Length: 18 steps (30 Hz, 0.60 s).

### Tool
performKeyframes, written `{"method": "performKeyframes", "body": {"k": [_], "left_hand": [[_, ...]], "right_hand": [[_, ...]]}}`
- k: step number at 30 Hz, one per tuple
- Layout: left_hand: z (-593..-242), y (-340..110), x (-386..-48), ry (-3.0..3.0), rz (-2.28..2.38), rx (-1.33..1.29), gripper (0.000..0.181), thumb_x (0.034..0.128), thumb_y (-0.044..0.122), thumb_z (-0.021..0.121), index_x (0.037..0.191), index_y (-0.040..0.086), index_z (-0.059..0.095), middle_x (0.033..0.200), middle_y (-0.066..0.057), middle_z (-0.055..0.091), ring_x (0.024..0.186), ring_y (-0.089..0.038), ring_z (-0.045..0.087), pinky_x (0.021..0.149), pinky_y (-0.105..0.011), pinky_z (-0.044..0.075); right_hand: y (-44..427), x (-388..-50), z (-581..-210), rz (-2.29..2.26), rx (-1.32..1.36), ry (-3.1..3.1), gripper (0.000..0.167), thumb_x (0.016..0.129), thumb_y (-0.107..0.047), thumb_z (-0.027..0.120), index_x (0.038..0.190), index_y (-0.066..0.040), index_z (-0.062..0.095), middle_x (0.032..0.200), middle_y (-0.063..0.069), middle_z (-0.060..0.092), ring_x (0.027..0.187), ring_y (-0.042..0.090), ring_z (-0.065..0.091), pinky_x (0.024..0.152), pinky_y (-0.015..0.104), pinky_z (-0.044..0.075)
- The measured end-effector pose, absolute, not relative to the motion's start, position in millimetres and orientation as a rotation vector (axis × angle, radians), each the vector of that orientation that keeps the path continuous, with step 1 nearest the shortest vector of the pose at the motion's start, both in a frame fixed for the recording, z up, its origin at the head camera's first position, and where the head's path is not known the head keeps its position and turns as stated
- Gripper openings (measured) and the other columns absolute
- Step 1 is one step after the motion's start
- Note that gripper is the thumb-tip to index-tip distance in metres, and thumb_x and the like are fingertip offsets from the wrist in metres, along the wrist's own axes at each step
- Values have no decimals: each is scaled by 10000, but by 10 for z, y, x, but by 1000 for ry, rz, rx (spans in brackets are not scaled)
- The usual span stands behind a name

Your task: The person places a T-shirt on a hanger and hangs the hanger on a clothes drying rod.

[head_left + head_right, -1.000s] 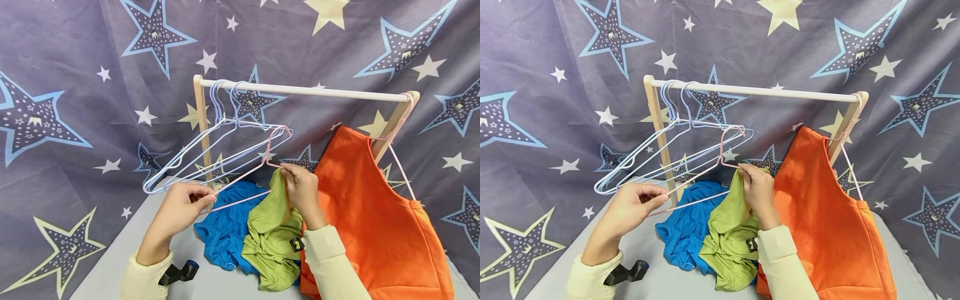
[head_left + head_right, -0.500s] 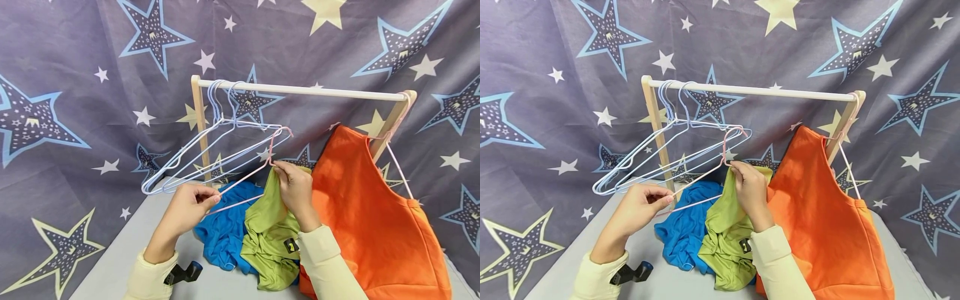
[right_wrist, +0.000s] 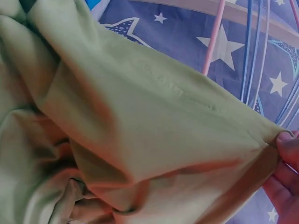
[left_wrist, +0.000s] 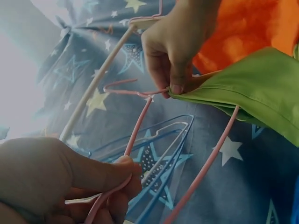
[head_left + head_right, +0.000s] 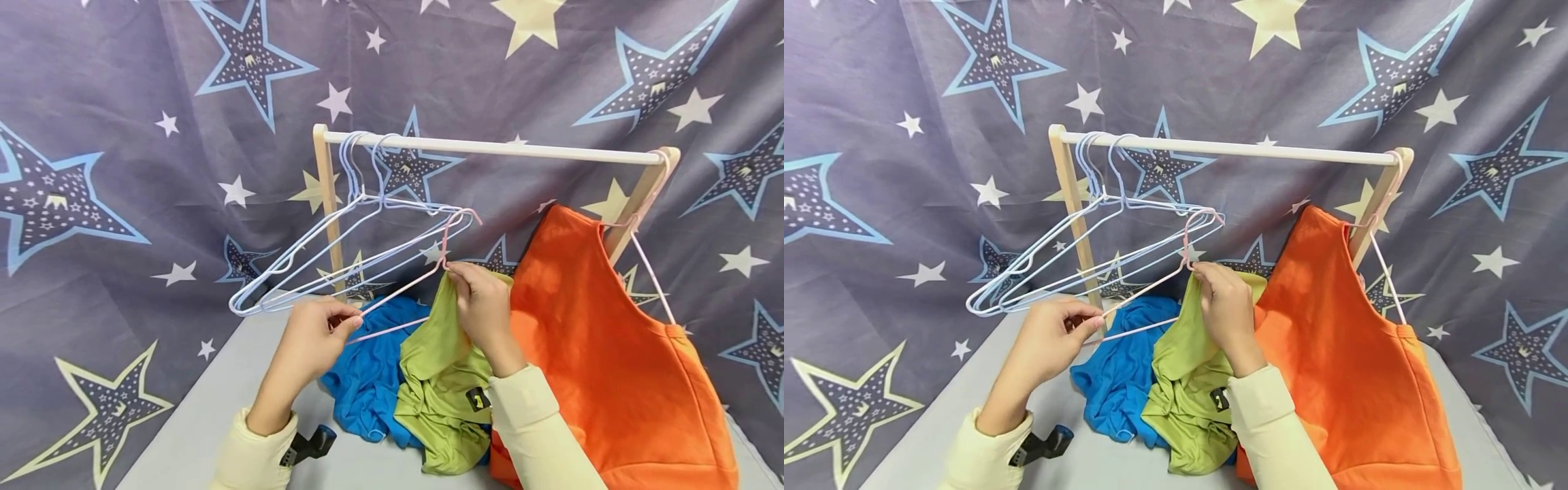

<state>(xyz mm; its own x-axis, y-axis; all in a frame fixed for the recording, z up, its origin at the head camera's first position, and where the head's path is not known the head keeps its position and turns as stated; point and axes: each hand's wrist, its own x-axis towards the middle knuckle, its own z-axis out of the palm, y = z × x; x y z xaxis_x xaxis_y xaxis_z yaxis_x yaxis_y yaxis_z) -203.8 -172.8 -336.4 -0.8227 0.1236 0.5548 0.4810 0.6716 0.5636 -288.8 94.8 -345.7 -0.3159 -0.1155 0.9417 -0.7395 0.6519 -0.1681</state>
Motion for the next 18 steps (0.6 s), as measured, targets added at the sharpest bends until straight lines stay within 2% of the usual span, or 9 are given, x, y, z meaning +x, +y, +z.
{"method": "performKeyframes", "body": {"k": [5, 9, 13, 18], "left_hand": [[-3330, -1567, -1945, -2213, -706, -483, 172, 821, 94, 866, 965, 33, 795, 838, -57, 679, 722, -199, 588, 608, -342, 477], [-3342, -1409, -1884, -2014, -666, -659, 166, 794, 50, 874, 923, 28, 773, 858, -61, 682, 775, -230, 589, 634, -345, 483], [-3413, -1201, -1841, -2048, -668, -876, 94, 851, 108, 834, 917, 80, 771, 883, 0, 684, 831, -177, 606, 726, -311, 516], [-3626, -979, -1919, -2267, -637, -950, 105, 940, 201, 761, 993, 111, 777, 946, 24, 701, 874, -144, 602, 761, -289, 523]], "right_hand": [[996, -2892, -3428, 740, 663, -1817, 152, 882, 48, 740, 1008, -23, 789, 965, 122, 775, 868, 305, 752, 791, 464, 585], [1023, -2888, -3427, 737, 636, -1848, 152, 886, 33, 742, 1017, -27, 791, 977, 121, 775, 889, 300, 751, 808, 462, 580], [1042, -2892, -3423, 751, 618, -1854, 153, 886, 44, 740, 1014, -23, 792, 978, 120, 775, 897, 295, 750, 819, 457, 577], [1052, -2899, -3417, 784, 620, -1836, 157, 882, 59, 744, 1006, -22, 795, 974, 114, 778, 884, 288, 755, 805, 452, 583]]}}
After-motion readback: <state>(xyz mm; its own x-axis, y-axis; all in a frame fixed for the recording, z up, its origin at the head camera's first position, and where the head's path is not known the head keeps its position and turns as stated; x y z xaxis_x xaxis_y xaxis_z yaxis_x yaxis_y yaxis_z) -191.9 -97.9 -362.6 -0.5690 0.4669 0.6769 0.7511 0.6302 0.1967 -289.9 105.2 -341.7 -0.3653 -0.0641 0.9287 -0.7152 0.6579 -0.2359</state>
